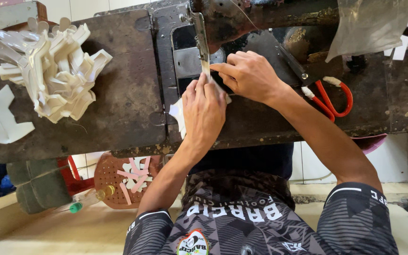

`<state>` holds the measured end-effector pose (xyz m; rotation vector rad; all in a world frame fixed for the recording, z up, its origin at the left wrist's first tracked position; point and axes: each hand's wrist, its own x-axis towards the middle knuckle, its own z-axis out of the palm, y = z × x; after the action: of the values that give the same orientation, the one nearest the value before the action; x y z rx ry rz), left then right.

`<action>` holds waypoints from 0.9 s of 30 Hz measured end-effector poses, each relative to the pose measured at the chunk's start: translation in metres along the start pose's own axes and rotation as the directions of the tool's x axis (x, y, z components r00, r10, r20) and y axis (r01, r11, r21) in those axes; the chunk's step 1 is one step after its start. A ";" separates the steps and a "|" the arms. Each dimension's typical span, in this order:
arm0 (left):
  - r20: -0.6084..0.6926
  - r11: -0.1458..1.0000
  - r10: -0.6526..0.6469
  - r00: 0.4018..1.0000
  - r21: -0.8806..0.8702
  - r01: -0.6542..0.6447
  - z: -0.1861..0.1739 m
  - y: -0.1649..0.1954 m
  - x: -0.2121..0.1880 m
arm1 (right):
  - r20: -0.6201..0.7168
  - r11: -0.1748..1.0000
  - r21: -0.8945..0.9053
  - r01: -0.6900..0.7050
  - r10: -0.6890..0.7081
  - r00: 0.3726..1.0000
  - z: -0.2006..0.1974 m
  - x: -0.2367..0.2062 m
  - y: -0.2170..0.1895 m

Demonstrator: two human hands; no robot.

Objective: The person sews white fabric shoe components on an industrial sewing machine, guiding each piece under the needle, then trims threads and edges with red-handled scissors. They stack finished pieces into a pile, carry the pile to the floor, and continue trimming pieces while seated.

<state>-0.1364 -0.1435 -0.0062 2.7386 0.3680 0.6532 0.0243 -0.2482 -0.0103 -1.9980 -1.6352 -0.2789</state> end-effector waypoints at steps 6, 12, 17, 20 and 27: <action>0.033 0.998 0.038 0.999 0.042 -0.040 0.001 -0.004 0.007 | -0.009 1.000 0.019 -0.018 0.018 1.000 0.000 -0.001 0.001; -0.002 1.000 -0.020 1.000 0.012 0.020 -0.003 -0.002 0.013 | 0.032 0.997 0.063 -0.045 0.043 0.999 -0.001 -0.002 0.004; -0.012 1.000 -0.027 1.000 0.005 0.027 -0.002 -0.005 0.019 | 0.028 0.994 0.091 -0.068 0.066 0.997 0.000 -0.004 0.005; -0.015 1.000 -0.016 1.000 -0.026 0.015 0.000 -0.009 0.021 | 0.037 0.994 0.078 -0.071 0.068 0.997 -0.001 -0.004 0.005; 0.009 0.996 0.074 0.997 -0.058 -0.074 -0.004 -0.024 0.024 | 0.026 0.995 0.066 -0.073 0.072 0.997 0.001 -0.004 0.004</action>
<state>-0.1220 -0.1134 -0.0015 2.7104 0.2421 0.6571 0.0275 -0.2516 -0.0137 -2.0126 -1.5618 -0.1719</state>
